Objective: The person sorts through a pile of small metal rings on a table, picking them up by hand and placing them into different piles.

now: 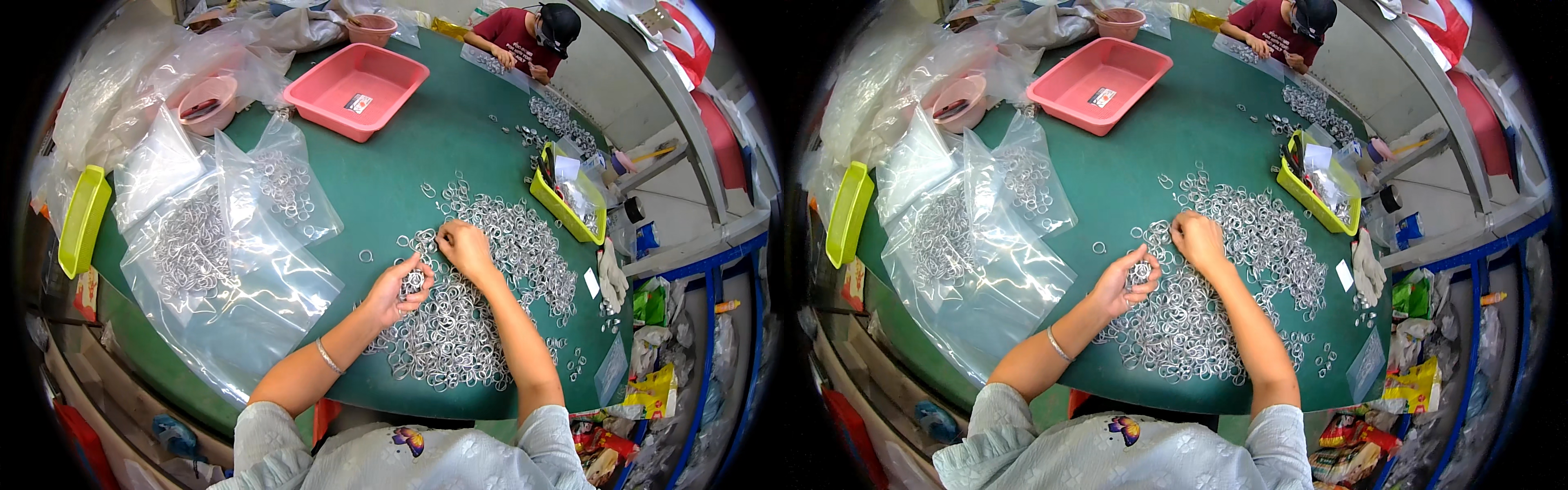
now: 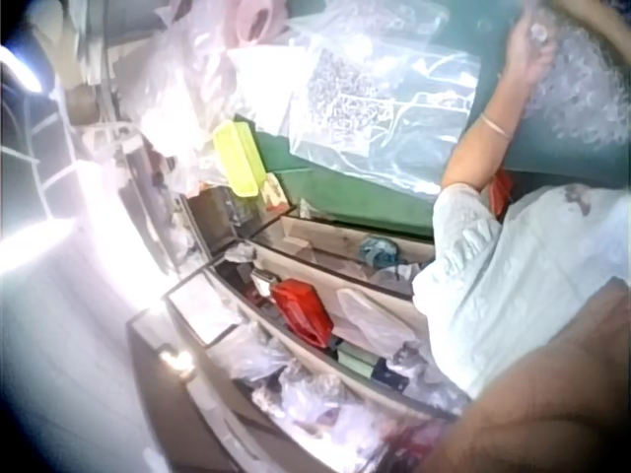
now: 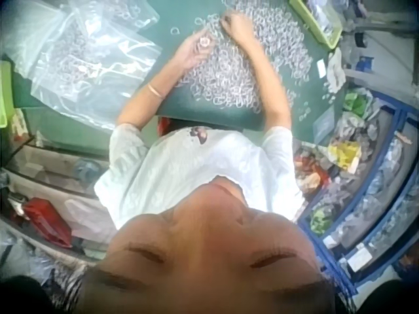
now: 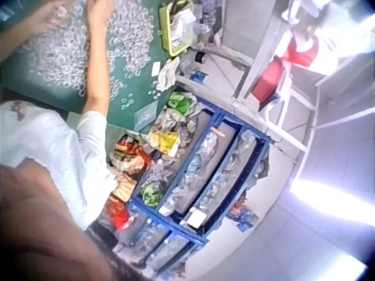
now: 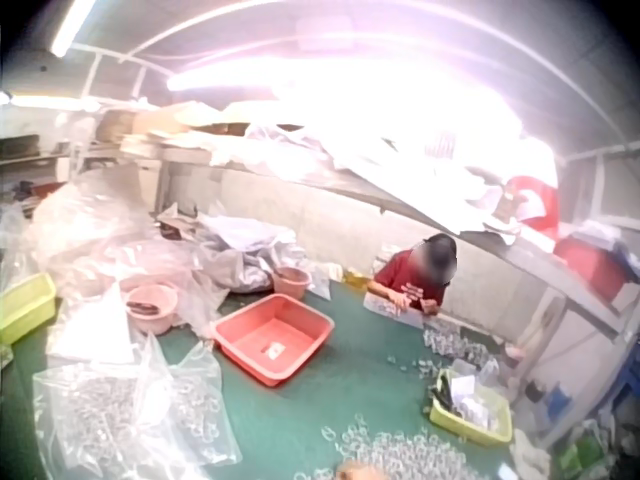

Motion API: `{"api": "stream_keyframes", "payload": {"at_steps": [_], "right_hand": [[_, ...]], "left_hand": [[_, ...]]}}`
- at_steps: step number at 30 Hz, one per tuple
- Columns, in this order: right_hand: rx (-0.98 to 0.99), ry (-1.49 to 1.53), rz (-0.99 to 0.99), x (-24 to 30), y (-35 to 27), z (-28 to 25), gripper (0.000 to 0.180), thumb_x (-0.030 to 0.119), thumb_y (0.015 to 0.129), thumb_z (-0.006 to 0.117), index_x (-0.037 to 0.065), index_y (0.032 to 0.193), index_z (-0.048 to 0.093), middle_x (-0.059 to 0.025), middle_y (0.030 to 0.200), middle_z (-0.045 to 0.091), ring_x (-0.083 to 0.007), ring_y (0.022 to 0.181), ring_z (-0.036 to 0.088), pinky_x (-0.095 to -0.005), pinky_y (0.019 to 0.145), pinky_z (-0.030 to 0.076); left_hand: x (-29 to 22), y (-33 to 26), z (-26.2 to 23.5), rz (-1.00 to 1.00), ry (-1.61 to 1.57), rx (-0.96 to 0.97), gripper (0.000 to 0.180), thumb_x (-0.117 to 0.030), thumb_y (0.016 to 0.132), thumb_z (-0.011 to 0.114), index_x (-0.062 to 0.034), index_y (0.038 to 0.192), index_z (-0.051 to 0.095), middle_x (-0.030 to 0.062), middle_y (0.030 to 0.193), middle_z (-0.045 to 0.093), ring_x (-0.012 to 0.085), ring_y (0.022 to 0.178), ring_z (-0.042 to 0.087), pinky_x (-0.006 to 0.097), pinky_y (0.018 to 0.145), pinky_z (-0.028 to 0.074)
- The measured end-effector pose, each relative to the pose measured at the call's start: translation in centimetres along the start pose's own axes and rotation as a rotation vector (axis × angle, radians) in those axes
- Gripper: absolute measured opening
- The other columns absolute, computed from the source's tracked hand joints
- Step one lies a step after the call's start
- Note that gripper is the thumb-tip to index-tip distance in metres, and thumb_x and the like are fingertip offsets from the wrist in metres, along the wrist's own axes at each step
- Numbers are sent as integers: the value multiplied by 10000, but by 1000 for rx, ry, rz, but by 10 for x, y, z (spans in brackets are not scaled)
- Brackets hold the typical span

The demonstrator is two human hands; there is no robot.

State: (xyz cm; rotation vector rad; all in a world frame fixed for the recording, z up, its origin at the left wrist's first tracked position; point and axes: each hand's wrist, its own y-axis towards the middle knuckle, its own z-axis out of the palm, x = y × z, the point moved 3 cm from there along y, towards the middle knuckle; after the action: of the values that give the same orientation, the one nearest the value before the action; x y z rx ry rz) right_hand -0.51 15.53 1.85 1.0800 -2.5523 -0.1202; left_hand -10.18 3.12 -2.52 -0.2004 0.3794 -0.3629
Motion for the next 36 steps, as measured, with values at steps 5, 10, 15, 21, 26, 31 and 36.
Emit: {"api": "stream_keyframes", "payload": {"at_steps": [5,10,15,21,26,31,36], "right_hand": [[328,750,154,18,-15,-29,93,121,748,669,41,791,649,68,576,433,-19,535,352,-197,473,287],[14,463,302,-20,0,-25,161,134,733,669,59,874,664,-26,585,542,-113,540,493,-268,508,391],[-19,16,164,-27,6,-2,180,185,701,690,89,852,672,-114,762,630,-304,713,608,-390,634,474],[42,769,346,-28,-4,-7,152,147,791,636,18,863,667,21,600,564,-48,474,407,-207,436,318],[352,1163,533,10,-23,-27,166,146,843,590,7,917,643,77,534,416,-15,424,272,-188,388,192],[243,1256,571,6,-30,-27,185,154,870,550,8,958,623,94,513,371,-3,416,244,-185,380,168],[249,1853,657,13,-56,-32,179,143,920,453,7,979,555,54,559,318,-29,418,255,-183,347,193]], "left_hand": [[-3,-5,4,43,-46,-113,346,-331,939,370,-26,998,522,77,778,507,100,541,433,155,314,263],[1,1,-1,-1,-88,-21,300,-290,927,418,-13,995,510,78,788,494,100,563,426,162,321,264],[1,1,-1,-7,-96,7,284,-272,923,431,-7,988,509,71,782,485,93,542,393,168,321,245],[1,0,-5,12,-88,39,344,-301,930,410,-10,1086,505,68,811,515,91,561,434,159,340,276],[-2,-4,7,54,-35,-48,390,-311,932,393,-5,1161,471,94,881,539,107,582,469,153,335,291],[-3,-2,2,47,-106,18,327,-277,926,411,11,1050,502,88,827,512,94,550,438,160,326,274],[-1,-1,0,44,-170,86,309,-277,927,404,2,993,520,90,801,494,82,504,399,161,314,244]]}}
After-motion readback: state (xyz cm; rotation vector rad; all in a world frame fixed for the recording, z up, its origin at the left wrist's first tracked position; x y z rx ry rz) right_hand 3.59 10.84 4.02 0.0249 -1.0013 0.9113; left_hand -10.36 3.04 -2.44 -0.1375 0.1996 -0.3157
